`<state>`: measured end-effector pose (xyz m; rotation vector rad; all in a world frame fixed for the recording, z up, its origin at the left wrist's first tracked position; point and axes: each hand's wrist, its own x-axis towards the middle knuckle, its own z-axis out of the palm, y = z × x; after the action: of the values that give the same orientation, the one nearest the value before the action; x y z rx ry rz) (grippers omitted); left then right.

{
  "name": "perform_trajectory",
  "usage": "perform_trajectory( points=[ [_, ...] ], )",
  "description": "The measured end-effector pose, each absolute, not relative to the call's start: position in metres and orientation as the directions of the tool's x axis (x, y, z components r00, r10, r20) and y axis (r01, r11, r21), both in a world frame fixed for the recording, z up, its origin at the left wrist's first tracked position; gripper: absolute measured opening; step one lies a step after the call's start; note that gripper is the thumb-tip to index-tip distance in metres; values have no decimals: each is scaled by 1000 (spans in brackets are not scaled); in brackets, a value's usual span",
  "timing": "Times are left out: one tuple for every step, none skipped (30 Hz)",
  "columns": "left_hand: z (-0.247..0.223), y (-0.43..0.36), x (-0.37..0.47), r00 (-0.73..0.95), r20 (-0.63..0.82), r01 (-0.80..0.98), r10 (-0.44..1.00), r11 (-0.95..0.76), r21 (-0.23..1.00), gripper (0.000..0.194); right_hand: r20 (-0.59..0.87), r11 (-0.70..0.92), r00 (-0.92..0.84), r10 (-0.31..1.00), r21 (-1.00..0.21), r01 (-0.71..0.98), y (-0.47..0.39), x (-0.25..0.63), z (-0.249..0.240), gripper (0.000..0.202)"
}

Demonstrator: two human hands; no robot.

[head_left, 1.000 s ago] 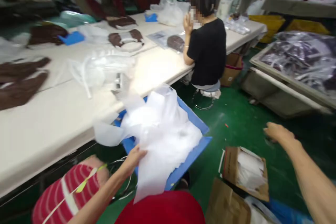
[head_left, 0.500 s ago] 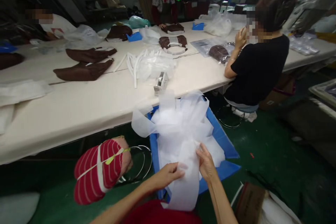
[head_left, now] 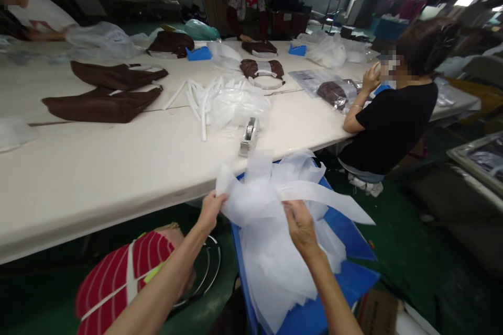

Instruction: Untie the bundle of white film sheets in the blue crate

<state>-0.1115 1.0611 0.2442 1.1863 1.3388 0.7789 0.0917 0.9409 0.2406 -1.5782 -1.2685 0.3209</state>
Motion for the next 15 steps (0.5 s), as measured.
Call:
perform_trajectory(
  points=[
    [242,1057,-104,218,-326,176,920,291,940,42,274,62,350,896,-856,513,947,76,233,32],
    [242,1050,-98,313,-341,141,887,311,940,46,168,5,304,938,-881,473,950,60,226,46],
    [242,1040,-92,412,-341,103,845,329,939,50,73,-61,284,956,-898,435,949,47,221,60],
    [245,1029,-88,505,-323,66,800,338,939,53,-8,-126,290,957,-912,389,945,35,217,69],
    [250,1017,-84,590,-292,35,753,337,941,54,-73,-182,317,946,-926,330,937,26,215,69],
    [257,1005,-82,661,-254,18,706,324,946,51,-122,-220,350,929,-941,257,924,20,215,62],
    [266,994,-81,723,-216,10,656,302,953,47,-156,-235,378,913,-956,175,908,18,217,54],
    [277,984,-80,782,-180,10,597,277,961,44,-182,-239,412,893,-967,91,890,18,220,49],
    [287,976,-80,835,-140,3,532,249,968,43,-202,-238,464,863,-971,21,870,22,223,47],
    [295,971,-81,880,-93,-15,466,222,975,44,-219,-247,521,825,-969,-16,849,28,227,46],
    [301,968,-83,910,-49,-37,411,197,980,47,-232,-268,578,783,-963,-23,831,36,230,46],
    [304,968,-85,924,-22,-49,382,176,983,49,-240,-298,630,738,-954,-15,816,45,233,46],
    [302,969,-87,927,-29,-34,373,161,986,49,-245,-337,669,702,-941,10,806,55,233,47],
    [295,971,-91,922,-73,14,380,154,988,47,-245,-379,684,687,-924,49,803,65,230,49],
    [285,974,-95,906,-144,88,398,154,984,44,-247,-418,673,697,-903,101,805,74,224,52]
  ],
)
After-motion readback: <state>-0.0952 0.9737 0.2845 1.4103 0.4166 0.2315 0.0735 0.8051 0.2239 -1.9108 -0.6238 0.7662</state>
